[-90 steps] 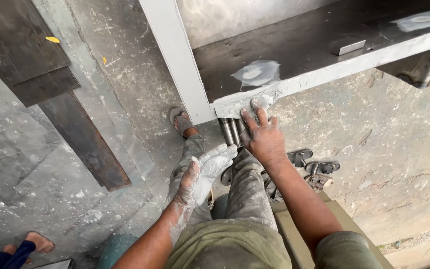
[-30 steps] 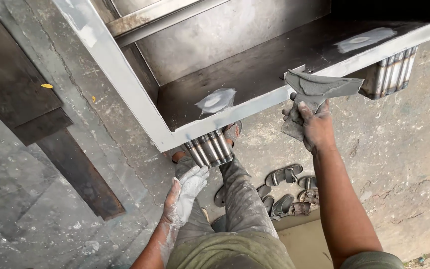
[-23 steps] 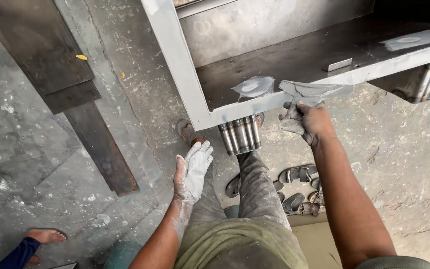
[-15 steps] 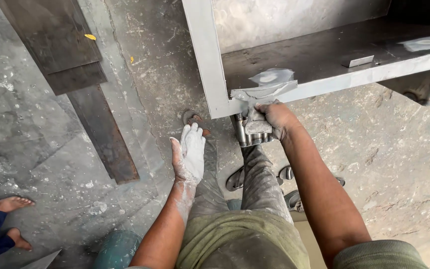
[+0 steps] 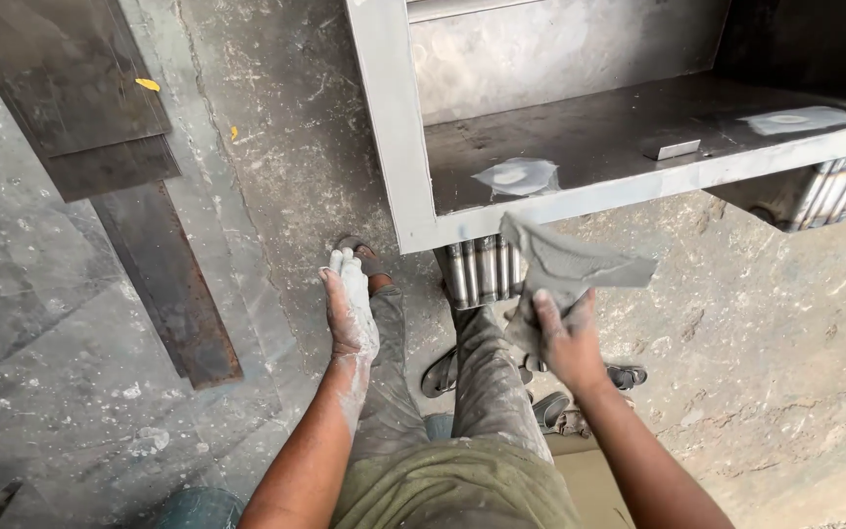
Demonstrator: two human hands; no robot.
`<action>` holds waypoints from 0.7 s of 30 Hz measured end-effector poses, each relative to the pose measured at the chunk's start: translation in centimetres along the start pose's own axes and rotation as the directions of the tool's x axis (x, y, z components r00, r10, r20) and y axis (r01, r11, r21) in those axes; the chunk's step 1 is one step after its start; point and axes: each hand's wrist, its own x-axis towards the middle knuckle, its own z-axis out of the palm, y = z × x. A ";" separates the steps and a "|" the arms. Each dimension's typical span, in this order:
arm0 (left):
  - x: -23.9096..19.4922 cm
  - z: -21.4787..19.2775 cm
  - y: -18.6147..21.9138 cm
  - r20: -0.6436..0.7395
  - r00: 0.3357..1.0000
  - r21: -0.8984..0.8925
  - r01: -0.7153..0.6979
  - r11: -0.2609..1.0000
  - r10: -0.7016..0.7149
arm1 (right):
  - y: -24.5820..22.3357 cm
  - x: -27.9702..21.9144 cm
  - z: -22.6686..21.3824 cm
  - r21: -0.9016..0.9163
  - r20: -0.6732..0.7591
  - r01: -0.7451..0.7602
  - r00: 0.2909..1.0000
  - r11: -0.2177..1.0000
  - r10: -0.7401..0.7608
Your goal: Applying putty/filler to the joints and surfaces of a metal cabinet using a putty knife.
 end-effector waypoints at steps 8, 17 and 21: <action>-0.5 -0.3 -0.3 0.037 0.998 -0.056 0.054 0.997 -0.052 | 12.5 10.4 3.8 0.161 -0.247 0.170 0.961 0.972 -0.127; 3.4 0.3 -2.9 -0.060 0.982 0.053 -0.177 0.983 0.180 | -0.7 -4.7 10.5 -0.233 0.259 0.308 0.934 0.922 -0.246; 2.9 -2.0 -0.6 -0.131 0.989 -0.063 -0.073 0.995 0.064 | -4.6 2.8 9.3 -0.500 0.397 0.384 0.898 0.776 -0.189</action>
